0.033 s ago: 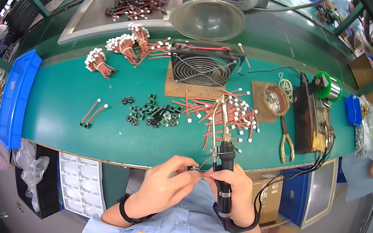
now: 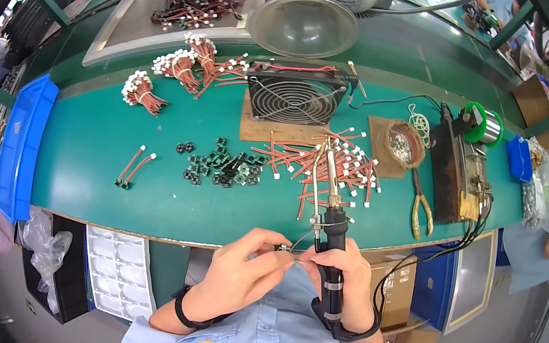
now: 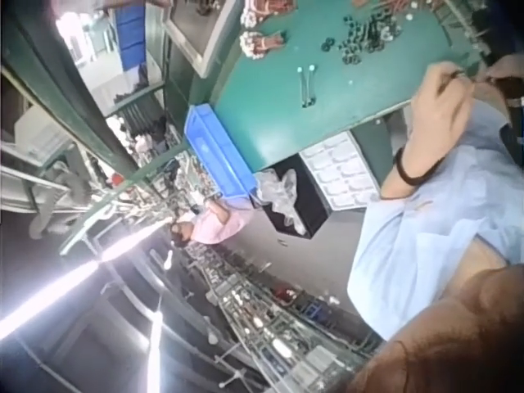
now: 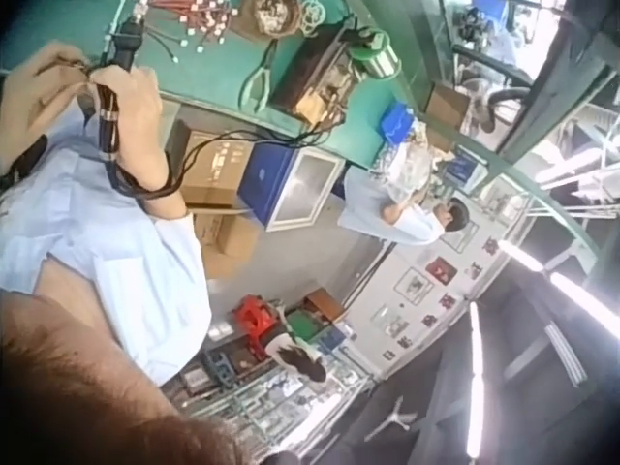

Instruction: The person picks up a circuit board and a wire, joins them using a soldering iron, and then repeats the process with a larger circuit board and a smaller one. They handle the components one at a time, setting each completed assembly aside on the table.

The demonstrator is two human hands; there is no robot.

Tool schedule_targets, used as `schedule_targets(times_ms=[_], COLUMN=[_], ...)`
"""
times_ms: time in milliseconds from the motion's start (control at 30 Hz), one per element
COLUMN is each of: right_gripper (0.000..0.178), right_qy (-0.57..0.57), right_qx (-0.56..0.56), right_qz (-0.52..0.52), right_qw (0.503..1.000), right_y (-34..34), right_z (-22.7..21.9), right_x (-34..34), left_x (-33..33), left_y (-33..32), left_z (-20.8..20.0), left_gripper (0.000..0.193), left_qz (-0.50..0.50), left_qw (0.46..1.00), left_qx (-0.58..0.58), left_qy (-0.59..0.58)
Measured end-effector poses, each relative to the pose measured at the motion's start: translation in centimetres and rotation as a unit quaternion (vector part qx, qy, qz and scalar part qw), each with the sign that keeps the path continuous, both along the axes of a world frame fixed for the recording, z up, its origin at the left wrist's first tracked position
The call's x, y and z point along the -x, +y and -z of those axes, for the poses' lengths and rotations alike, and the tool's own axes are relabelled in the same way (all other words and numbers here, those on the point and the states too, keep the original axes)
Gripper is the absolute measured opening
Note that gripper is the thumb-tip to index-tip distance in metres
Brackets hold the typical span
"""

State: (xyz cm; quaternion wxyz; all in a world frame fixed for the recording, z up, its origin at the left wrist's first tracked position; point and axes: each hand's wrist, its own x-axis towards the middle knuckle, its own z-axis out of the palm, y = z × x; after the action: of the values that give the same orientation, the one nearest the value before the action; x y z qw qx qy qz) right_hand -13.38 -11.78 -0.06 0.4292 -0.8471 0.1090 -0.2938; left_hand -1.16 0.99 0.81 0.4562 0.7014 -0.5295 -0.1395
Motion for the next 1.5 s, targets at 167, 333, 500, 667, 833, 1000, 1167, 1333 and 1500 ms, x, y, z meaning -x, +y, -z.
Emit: schedule_targets(times_ms=[167, 333, 500, 667, 833, 1000, 1167, 1333, 1500], right_gripper=[0.044, 0.05, 0.05, 0.05, 0.05, 0.048, 0.047, 0.045, 0.046], right_qy=[-0.08, -0.084, -0.078, -0.074, -0.071, -0.038, -0.069, -0.039, -0.077], right_qx=[-0.083, -0.209, -0.273, -0.275, -0.254, -0.189, -0.198, -0.151, -0.171], right_qz=[0.03, 0.045, 0.017, 0.015, -0.015, -0.029, 0.012, -0.024, 0.014], right_qw=[0.993, 0.973, 0.959, 0.959, 0.964, 0.981, 0.978, 0.987, 0.982], right_y=[0.3, 0.8, 0.7, 1.1, 1.5, 1.6, 2.4, 2.0, 2.1], right_z=[0.7, 0.4, -0.2, -0.7, -0.4, -1.2, -1.0, -1.6, -1.5], right_x=[-0.1, -0.2, -0.5, -0.8, -1.2, -1.3, -1.8, -1.7, -2.1], left_x=[0.4, 0.2, 0.5, -0.7, -1.0, -1.0, -0.9, -0.5, -1.1], left_y=[-0.8, -0.1, -0.2, -0.2, 0.2, 0.3, 0.1, 0.0, 0.6], left_z=[-0.5, 0.9, -0.3, -0.2, 1.0, 1.5, 0.9, 0.6, 2.0], left_gripper=[0.012, 0.018, 0.025, 0.025, 0.025, 0.025, 0.027, 0.035, 0.023], left_qz=[-0.028, -0.041, -0.094, -0.01, 0.049, 0.067, 0.057, -0.005, 0.095], left_qw=[0.995, 0.988, 0.853, 0.8, 0.713, 0.677, 0.667, 0.684, 0.644], left_qx=[0.018, 0.036, 0.067, 0.051, 0.094, 0.097, 0.082, 0.072, 0.111], left_qy=[0.089, 0.142, 0.509, 0.598, 0.693, 0.726, 0.738, 0.726, 0.751])
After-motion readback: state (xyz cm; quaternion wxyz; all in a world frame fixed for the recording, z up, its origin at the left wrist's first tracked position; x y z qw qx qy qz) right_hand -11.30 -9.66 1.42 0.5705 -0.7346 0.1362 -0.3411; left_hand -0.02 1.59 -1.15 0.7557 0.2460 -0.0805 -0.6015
